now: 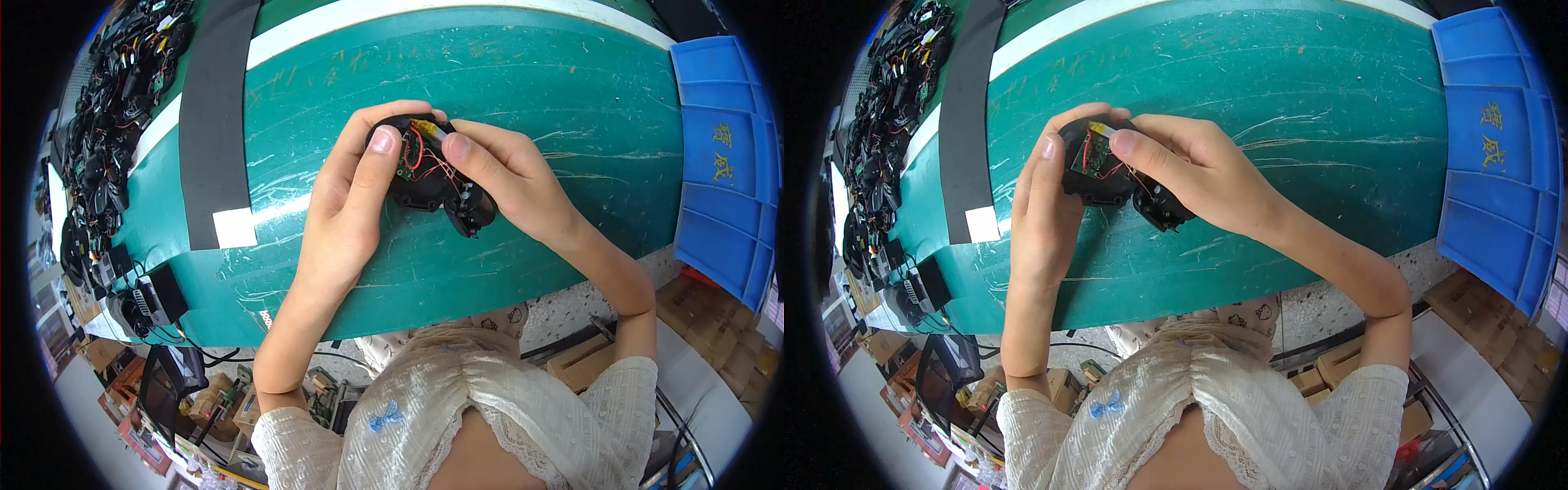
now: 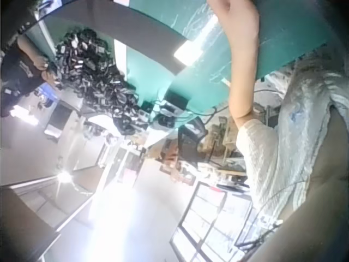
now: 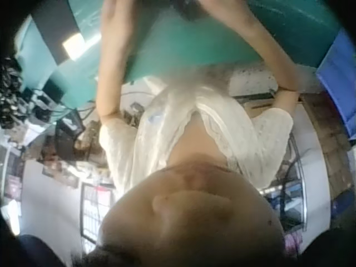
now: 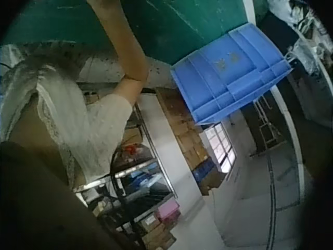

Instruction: The person assembles a small electronic device by inserting a battery into a black plastic housing and connecting wires to a circuit board. They manipulate the internal components by hand, checking connections and repositioning the battery multiple times. The person places the device on a green workbench and later picks it up to continue assembly.

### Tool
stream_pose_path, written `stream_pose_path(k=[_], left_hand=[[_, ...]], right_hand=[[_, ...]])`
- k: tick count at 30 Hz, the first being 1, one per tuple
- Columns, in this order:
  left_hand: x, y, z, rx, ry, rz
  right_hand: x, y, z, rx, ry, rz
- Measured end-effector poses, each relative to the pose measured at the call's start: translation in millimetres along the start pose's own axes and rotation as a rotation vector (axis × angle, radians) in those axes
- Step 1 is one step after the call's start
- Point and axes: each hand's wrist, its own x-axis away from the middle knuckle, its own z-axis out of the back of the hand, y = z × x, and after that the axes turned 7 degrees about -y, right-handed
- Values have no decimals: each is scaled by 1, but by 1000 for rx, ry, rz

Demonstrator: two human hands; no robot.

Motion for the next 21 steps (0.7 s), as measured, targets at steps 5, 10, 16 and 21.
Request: stream_pose_path(k=[5, 10, 16, 21], left_hand=[[2, 0, -9, -179, 69, 0], [2, 0, -4, 26, 51, 21], [2, -4, -4, -39, 61, -3], [2, -3, -6, -117, 67, -36]], right_hand=[[0, -3, -1, 21, 0, -40], [2, -8, -5, 52, 18, -10], [3, -12, -3, 62, -9, -56], [3, -12, -3, 58, -17, -49]])
